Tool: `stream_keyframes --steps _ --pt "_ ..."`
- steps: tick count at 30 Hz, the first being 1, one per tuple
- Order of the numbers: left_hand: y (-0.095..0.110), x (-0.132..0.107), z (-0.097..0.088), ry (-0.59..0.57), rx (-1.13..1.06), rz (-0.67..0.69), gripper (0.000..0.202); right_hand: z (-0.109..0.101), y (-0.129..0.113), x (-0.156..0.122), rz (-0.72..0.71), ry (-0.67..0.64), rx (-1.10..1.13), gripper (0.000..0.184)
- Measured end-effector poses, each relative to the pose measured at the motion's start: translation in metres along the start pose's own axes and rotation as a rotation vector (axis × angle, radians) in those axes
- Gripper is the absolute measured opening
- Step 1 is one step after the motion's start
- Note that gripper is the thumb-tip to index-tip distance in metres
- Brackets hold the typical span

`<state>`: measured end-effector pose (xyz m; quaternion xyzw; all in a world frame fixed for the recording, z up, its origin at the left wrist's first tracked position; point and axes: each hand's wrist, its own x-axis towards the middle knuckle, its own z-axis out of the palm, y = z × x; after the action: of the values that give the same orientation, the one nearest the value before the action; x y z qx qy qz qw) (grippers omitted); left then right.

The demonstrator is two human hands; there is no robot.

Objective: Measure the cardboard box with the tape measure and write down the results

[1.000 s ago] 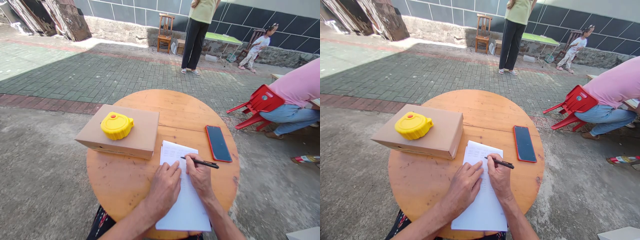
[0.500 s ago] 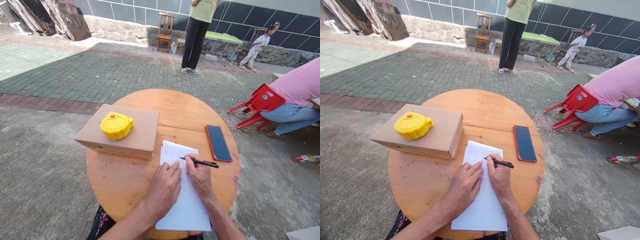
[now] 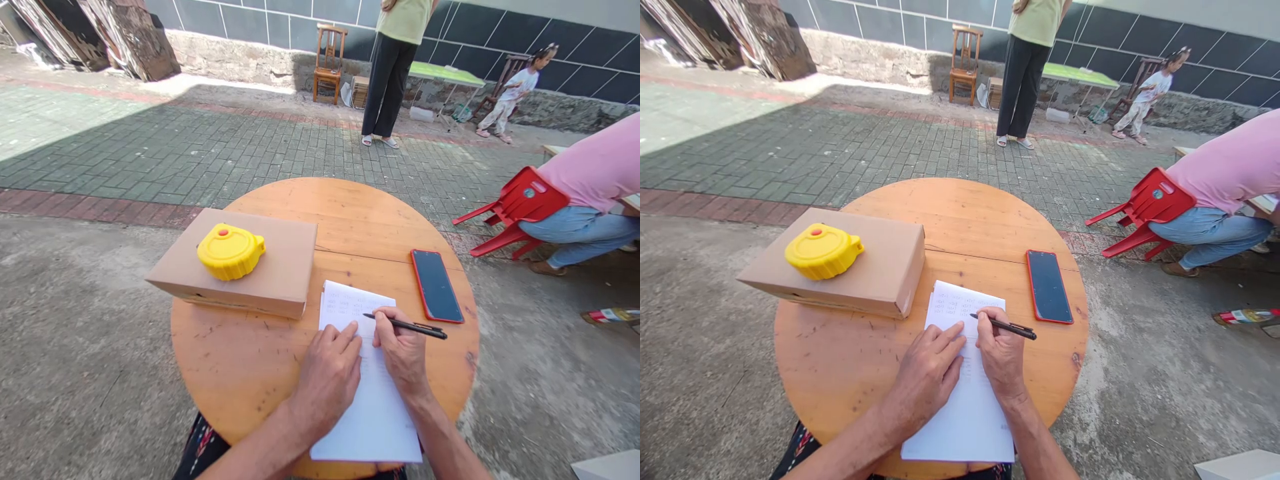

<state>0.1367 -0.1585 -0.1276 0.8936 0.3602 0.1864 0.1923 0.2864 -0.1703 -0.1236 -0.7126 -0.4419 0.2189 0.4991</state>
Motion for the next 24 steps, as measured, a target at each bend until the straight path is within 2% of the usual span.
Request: stream_keyframes --steps 24 --pt "0.0015 -0.0010 -0.0012 -0.012 0.002 -0.003 0.022 0.0025 0.0053 0.0030 -0.041 -0.021 -0.046 0.019"
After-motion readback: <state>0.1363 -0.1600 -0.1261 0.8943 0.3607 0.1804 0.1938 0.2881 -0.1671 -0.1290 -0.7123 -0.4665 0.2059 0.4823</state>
